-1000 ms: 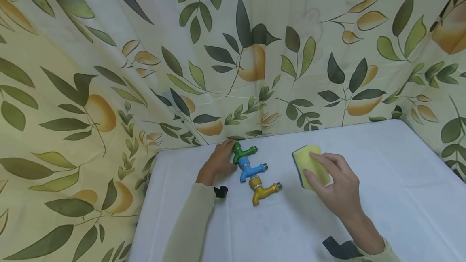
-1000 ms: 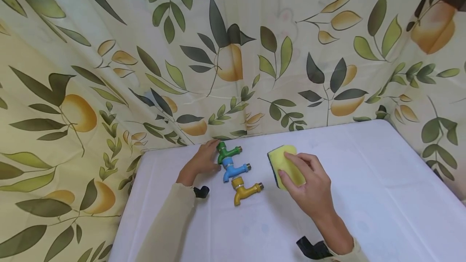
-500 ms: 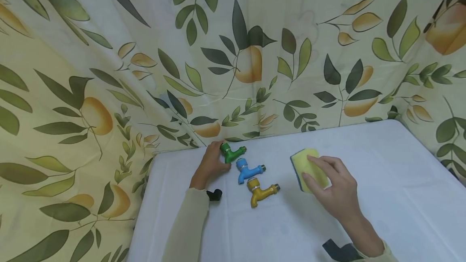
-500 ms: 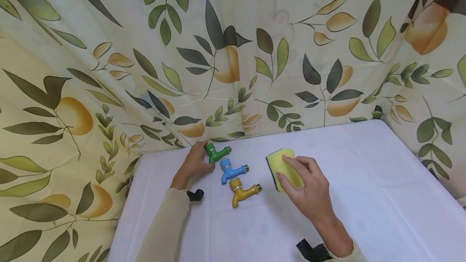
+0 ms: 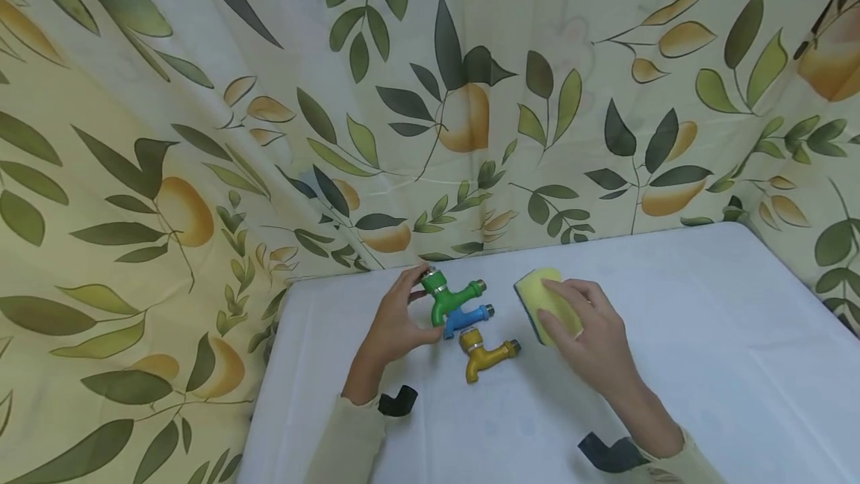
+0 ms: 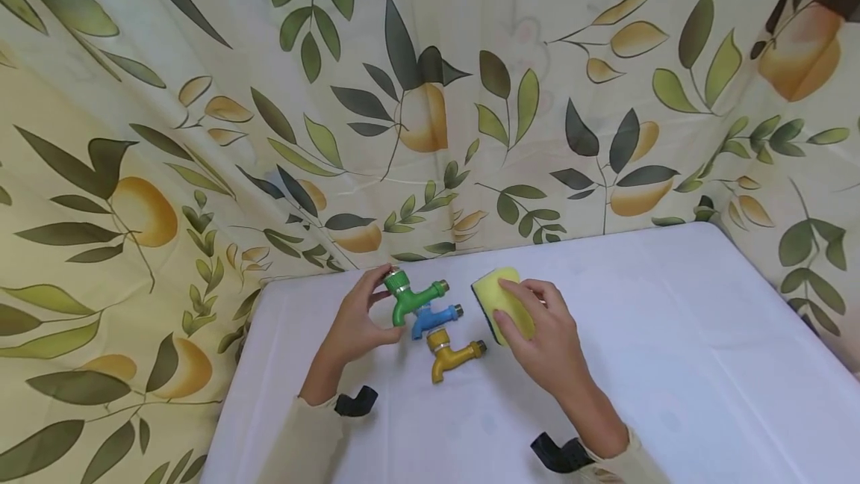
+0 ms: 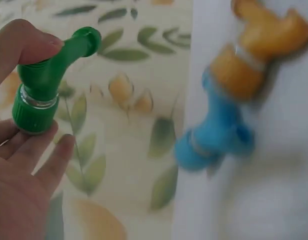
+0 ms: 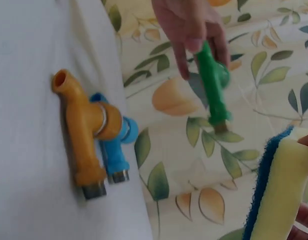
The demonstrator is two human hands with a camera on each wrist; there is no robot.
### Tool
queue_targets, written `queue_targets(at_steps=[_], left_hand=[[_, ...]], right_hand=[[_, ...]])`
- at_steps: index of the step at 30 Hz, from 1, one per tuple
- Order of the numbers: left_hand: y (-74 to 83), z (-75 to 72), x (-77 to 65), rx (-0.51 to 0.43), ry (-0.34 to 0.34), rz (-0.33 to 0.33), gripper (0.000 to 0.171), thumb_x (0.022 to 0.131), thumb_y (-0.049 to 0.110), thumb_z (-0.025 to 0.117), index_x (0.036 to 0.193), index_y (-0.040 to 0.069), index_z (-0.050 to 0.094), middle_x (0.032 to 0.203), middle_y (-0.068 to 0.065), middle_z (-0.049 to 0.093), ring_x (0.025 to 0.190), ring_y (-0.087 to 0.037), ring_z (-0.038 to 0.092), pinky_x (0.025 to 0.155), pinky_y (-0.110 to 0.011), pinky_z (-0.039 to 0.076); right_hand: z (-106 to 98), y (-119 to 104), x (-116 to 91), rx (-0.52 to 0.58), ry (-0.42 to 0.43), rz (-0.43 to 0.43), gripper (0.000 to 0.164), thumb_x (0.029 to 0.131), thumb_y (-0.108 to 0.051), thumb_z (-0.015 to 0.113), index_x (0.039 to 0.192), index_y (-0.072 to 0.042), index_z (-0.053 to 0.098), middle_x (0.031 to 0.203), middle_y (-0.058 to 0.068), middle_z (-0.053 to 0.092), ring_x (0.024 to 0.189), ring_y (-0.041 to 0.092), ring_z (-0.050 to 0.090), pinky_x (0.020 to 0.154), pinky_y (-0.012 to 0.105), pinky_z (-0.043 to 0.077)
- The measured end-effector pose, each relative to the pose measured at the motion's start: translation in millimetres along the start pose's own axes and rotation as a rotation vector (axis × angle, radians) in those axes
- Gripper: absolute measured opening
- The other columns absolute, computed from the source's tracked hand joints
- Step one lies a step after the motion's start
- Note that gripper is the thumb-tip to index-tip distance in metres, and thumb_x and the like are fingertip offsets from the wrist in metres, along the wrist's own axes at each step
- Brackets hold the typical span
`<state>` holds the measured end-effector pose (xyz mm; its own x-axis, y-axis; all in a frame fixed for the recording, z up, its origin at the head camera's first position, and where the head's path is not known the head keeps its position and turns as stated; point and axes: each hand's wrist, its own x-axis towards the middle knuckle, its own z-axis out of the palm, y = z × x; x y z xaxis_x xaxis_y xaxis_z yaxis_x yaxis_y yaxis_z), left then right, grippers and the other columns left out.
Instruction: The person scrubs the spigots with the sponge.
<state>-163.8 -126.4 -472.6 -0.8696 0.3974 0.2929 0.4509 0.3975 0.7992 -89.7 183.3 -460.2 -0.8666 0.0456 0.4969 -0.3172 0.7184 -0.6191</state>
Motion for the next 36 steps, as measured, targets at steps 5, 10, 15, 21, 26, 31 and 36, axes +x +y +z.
queue_targets(at_steps=[5, 10, 15, 21, 26, 31, 36], left_hand=[[25.8, 22.8, -6.1, -0.059, -0.013, 0.066, 0.096, 0.067, 0.004, 0.091, 0.15, 0.011, 0.042, 0.15, -0.002, 0.047, 0.133, -0.017, 0.053, 0.111, -0.031, 0.049], [37.3, 34.8, -8.5, -0.009, 0.037, 0.099, 0.095, 0.066, 0.009, 0.093, 0.148, 0.016, 0.045, 0.147, 0.003, 0.051, 0.128, -0.015, 0.057, 0.109, -0.035, 0.051], [42.2, 40.0, -10.1, 0.032, 0.021, 0.144, 0.094, 0.067, 0.017, 0.094, 0.148, 0.017, 0.046, 0.146, 0.002, 0.054, 0.123, -0.015, 0.06, 0.102, -0.033, 0.056], [46.7, 52.4, -8.6, 0.109, 0.01, 0.203, 0.094, 0.069, 0.025, 0.094, 0.149, 0.014, 0.044, 0.146, -0.001, 0.053, 0.126, -0.015, 0.058, 0.104, -0.032, 0.055], [53.3, 50.0, -8.0, 0.109, 0.027, 0.223, 0.095, 0.067, 0.024, 0.095, 0.147, 0.014, 0.045, 0.145, -0.001, 0.054, 0.124, -0.015, 0.059, 0.101, -0.03, 0.056], [61.4, 52.8, -7.5, 0.134, 0.005, 0.253, 0.094, 0.07, 0.027, 0.093, 0.149, 0.012, 0.044, 0.145, -0.003, 0.054, 0.125, -0.014, 0.058, 0.102, -0.027, 0.055], [67.2, 51.1, -8.3, 0.141, 0.048, 0.276, 0.096, 0.065, 0.023, 0.096, 0.146, 0.011, 0.045, 0.144, -0.004, 0.055, 0.124, -0.016, 0.059, 0.101, -0.028, 0.055]], right_hand=[[16.6, -16.4, 7.7, 0.024, -0.019, -0.02, 0.043, 0.09, -0.019, 0.076, 0.132, -0.016, 0.066, 0.125, 0.012, 0.057, 0.107, 0.026, 0.057, 0.079, 0.044, 0.056], [23.0, -27.3, 4.1, -0.056, -0.069, -0.193, 0.044, 0.084, -0.024, 0.081, 0.127, -0.019, 0.071, 0.122, 0.011, 0.061, 0.102, 0.022, 0.054, 0.072, 0.038, 0.056], [20.6, -26.8, 7.9, -0.09, 0.013, -0.227, 0.043, 0.082, -0.022, 0.082, 0.124, -0.016, 0.073, 0.116, 0.013, 0.062, 0.094, 0.022, 0.053, 0.067, 0.035, 0.052], [18.2, -36.6, 7.4, -0.055, -0.064, -0.361, 0.043, 0.084, -0.023, 0.079, 0.127, -0.018, 0.071, 0.119, 0.012, 0.062, 0.101, 0.023, 0.055, 0.073, 0.039, 0.057], [8.1, -30.8, 13.7, -0.077, 0.011, -0.378, 0.044, 0.078, -0.019, 0.081, 0.122, -0.016, 0.073, 0.112, 0.011, 0.063, 0.096, 0.022, 0.053, 0.069, 0.037, 0.054], [4.9, -34.3, 14.7, -0.026, -0.021, -0.393, 0.041, 0.083, -0.023, 0.078, 0.123, -0.017, 0.073, 0.115, 0.011, 0.062, 0.098, 0.021, 0.053, 0.072, 0.036, 0.054], [-1.7, -34.8, 15.1, -0.017, 0.009, -0.415, 0.037, 0.08, -0.026, 0.075, 0.116, -0.017, 0.075, 0.11, 0.009, 0.062, 0.094, 0.018, 0.053, 0.07, 0.032, 0.052]])
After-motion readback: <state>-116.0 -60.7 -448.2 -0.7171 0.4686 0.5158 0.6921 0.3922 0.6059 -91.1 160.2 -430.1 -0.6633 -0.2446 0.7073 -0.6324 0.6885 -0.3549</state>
